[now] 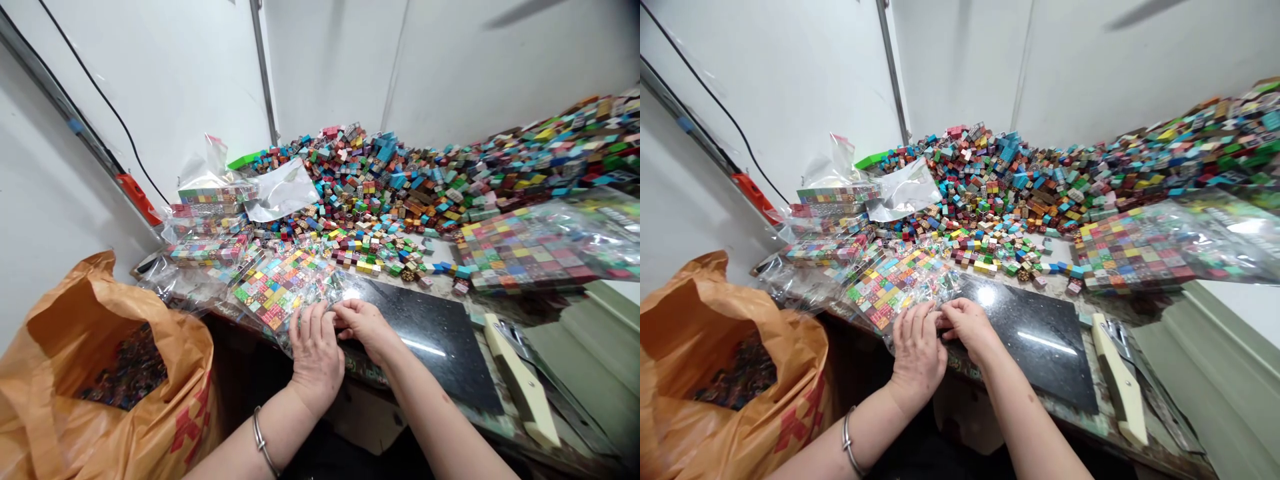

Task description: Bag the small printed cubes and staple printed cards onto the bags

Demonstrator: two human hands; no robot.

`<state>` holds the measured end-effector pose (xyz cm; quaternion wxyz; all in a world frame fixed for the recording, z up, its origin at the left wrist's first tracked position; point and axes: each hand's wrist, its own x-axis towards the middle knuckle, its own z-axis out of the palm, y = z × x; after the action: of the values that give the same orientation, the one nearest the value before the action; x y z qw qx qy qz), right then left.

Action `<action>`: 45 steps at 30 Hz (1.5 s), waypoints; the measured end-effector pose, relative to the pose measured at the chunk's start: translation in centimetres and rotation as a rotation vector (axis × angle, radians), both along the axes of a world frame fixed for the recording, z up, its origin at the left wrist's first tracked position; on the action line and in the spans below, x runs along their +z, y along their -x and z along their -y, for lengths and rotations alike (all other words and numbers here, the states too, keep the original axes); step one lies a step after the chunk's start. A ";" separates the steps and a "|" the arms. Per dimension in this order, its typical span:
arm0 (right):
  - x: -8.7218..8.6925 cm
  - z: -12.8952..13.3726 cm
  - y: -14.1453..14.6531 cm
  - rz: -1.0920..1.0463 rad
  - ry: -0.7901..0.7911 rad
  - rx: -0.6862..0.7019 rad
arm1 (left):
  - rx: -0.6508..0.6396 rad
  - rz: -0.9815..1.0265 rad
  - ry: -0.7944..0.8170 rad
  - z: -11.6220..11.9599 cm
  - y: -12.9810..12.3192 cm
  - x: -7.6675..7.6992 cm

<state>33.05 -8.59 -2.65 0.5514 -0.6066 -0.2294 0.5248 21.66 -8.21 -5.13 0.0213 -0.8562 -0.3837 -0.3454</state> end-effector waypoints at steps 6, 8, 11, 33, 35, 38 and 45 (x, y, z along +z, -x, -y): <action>0.4 -0.2 0.1 -0.004 0.016 0.007 | 0.040 -0.056 -0.025 0.3 -0.3 -0.1; 0.6 -0.2 0.2 -0.013 0.023 0.016 | 0.071 -0.044 -0.038 0.0 -0.2 0.0; 0.8 0.0 0.3 -0.018 0.026 0.028 | 0.114 -0.015 -0.055 -0.6 0.2 0.4; 0.5 1.6 0.0 0.290 0.000 0.032 | -0.178 0.107 -0.163 -2.3 2.2 0.6; 1.2 3.9 -1.9 0.390 0.004 -0.023 | -0.191 0.122 -0.166 -2.4 2.2 0.7; 1.4 9.3 -7.0 0.647 0.043 -0.212 | -0.203 0.137 -0.170 -2.5 2.1 0.7; -3.3 19.2 -14.8 1.649 0.656 -0.252 | -0.198 0.145 -0.172 -2.5 1.8 0.4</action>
<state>47.85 -27.79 -5.98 0.0636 -0.9387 -0.3228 -0.1031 19.86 -5.67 -4.69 0.0324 -0.8576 -0.2668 -0.4385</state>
